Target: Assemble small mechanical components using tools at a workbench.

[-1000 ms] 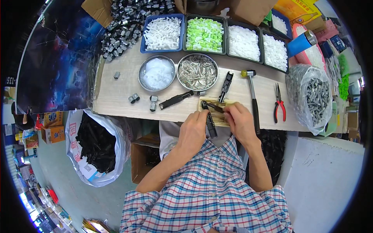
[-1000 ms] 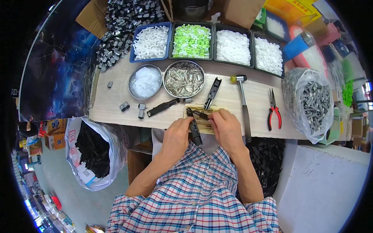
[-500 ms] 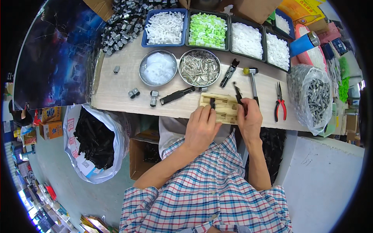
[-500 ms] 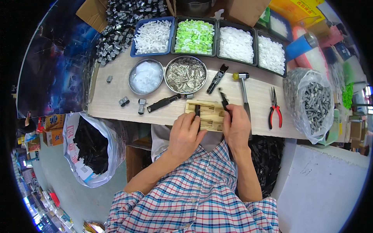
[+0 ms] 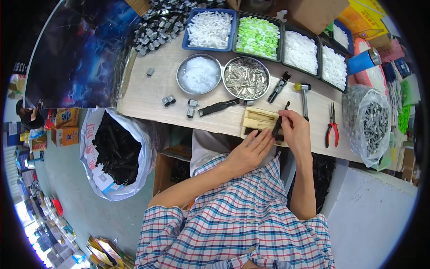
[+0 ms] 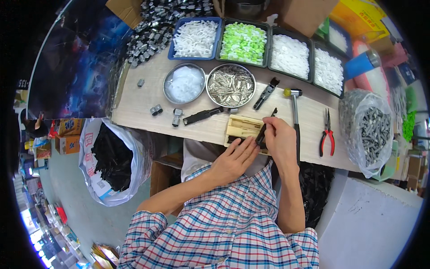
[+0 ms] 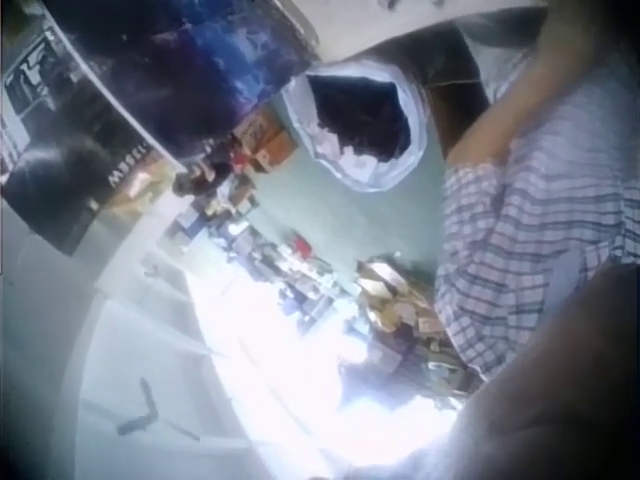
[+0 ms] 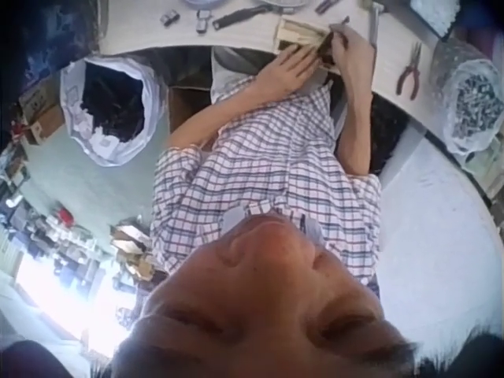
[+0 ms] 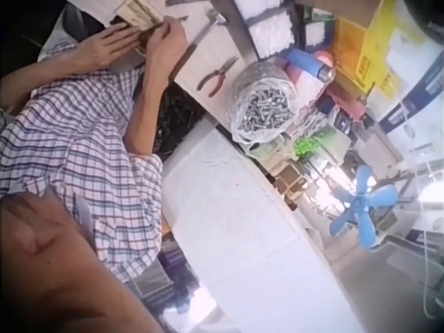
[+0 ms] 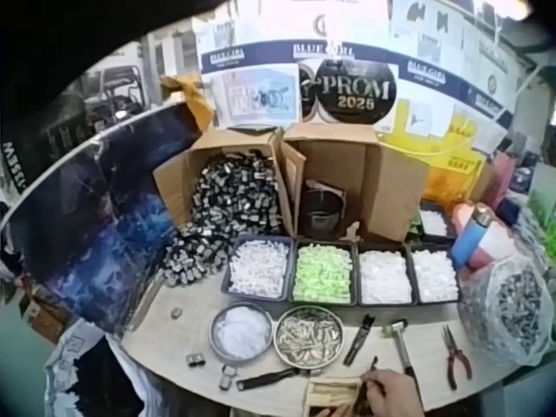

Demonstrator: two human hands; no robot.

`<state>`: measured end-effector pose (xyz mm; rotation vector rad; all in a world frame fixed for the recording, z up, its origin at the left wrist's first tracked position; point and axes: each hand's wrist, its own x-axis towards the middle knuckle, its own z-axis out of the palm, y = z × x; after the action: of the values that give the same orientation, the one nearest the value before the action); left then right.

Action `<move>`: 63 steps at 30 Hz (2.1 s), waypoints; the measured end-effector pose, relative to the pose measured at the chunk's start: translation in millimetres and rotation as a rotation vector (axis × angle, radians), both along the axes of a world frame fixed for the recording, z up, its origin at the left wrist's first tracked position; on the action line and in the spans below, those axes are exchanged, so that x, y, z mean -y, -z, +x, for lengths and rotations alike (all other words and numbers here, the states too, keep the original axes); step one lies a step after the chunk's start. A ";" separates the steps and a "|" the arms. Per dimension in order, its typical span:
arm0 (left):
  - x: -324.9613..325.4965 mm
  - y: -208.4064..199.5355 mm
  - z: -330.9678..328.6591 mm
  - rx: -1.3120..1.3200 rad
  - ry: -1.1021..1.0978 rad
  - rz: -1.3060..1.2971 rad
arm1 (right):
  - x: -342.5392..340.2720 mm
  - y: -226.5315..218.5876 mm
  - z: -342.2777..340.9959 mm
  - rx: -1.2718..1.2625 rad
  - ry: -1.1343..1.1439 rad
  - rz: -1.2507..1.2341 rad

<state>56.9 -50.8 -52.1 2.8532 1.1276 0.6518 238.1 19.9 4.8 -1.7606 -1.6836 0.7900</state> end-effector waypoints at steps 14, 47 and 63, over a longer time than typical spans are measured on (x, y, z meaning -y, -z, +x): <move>-9.3 9.1 -3.7 0.228 -0.005 0.043 | -4.0 -2.1 -9.8 0.319 -0.206 0.119; -52.7 -11.0 -156.8 0.208 -0.697 -0.163 | -22.1 15.1 -68.0 0.218 -0.215 0.436; -35.1 -35.1 -83.6 0.951 -0.618 -0.603 | -51.7 25.2 -49.1 0.250 -0.445 0.391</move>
<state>-26.8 -15.7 -17.0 1.3732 1.5675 1.2114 189.0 71.7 -20.4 -1.2716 -2.2630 0.3834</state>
